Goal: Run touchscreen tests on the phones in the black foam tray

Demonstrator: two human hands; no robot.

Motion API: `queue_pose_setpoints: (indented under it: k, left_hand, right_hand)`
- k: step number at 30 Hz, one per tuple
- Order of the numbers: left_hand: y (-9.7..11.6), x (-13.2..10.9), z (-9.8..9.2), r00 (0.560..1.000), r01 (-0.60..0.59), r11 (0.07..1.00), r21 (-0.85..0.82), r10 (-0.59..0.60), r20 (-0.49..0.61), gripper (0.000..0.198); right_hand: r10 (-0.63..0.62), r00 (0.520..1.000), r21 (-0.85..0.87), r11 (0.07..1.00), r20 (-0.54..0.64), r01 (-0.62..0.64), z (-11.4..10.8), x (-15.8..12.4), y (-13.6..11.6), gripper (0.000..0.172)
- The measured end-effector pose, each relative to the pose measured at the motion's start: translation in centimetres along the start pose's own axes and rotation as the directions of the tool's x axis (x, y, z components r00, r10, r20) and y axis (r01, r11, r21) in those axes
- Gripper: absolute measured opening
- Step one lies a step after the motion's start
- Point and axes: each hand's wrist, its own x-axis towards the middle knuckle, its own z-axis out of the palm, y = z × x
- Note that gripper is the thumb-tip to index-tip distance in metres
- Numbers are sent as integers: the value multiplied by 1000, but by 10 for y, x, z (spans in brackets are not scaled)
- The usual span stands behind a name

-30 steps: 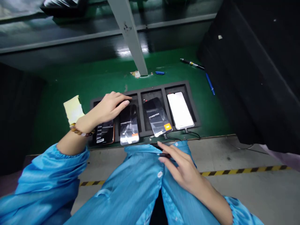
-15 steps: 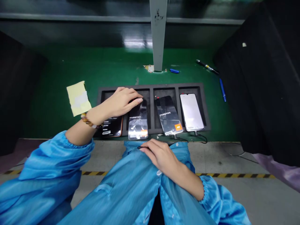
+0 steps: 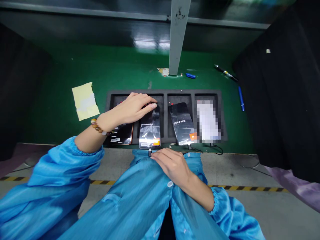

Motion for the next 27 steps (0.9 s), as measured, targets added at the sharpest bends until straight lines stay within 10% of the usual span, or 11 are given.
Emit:
queue_pose_setpoints:
  k: [10,17,22,27]
  left_hand:
    - [-3,-1,0,998,45,990,-135,-50,-32,61]
    - [-2,-24,-9,996,71,996,-55,-74,-43,61]
    - [19,-66,-7,989,20,999,-27,-24,-146,41]
    - [40,-80,8,976,-32,999,-1,31,-215,36]
  right_hand:
    - [115,992,23,993,-58,-114,23,-5,8,13]
    - [-294,935,-260,936,-201,238,-26,-23,22,25]
    - [63,801,-370,863,-596,-343,-91,-75,53,34]
    - [203,828,-431,775,-523,-462,-108,-90,69,37]
